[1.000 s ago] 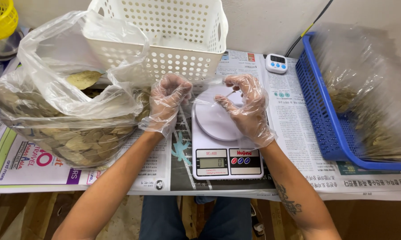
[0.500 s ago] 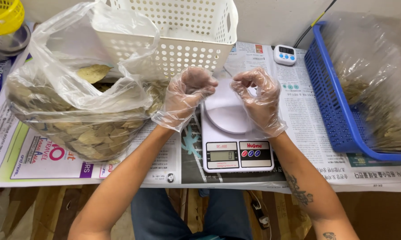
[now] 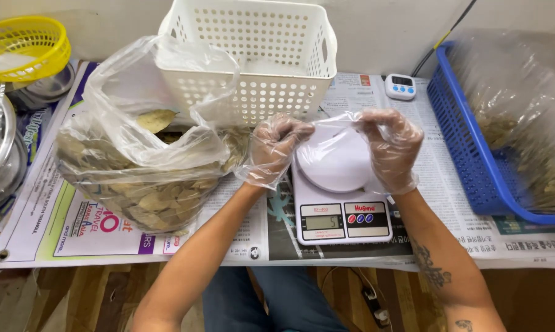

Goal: Weighing bay leaves on a digital scale for packaging.

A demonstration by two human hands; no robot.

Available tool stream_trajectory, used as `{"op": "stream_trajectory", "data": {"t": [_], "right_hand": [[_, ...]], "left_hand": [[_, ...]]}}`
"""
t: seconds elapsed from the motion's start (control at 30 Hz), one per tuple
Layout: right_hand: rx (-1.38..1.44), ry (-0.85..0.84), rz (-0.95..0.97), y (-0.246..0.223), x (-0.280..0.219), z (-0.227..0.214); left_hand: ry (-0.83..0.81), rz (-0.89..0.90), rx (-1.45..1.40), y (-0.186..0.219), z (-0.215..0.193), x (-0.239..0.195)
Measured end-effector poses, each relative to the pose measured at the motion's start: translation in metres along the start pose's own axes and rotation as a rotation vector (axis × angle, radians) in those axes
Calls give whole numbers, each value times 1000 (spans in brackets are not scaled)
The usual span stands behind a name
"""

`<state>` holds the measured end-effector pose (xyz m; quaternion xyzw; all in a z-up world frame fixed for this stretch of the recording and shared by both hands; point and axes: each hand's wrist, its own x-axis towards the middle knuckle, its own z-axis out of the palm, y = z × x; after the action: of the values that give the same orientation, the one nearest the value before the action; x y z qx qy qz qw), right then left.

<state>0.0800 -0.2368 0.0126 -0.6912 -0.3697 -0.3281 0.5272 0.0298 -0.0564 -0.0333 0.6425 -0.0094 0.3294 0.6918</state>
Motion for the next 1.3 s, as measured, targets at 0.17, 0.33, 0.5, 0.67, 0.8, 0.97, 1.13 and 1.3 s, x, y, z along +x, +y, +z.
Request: {"op": "stream_trajectory", "data": {"t": [0.17,0.33,0.5,0.67,0.8,0.97,1.13,1.3], "right_hand": [[-94,-34,-68,14,4,-4],[60,-49,78,12,-3,0],[173,-155,328,11,-2,3],[211,-172,314,-2,2,3],[158,-199,214,1,-1,4],[163,-183,287,-4,-8,9],[222,-141,381,-31,3,9],[328,-154,429,-35,1,8]], "left_hand": [[20,16,63,2,-5,7],[57,34,146,4,-17,16],[73,183,159,18,-33,19],[42,88,33,4,-32,21],[18,1,52,15,-31,16],[-63,24,-35,15,-31,14],[-42,-43,61,14,-24,14],[-22,-58,57,-12,-26,15]]}}
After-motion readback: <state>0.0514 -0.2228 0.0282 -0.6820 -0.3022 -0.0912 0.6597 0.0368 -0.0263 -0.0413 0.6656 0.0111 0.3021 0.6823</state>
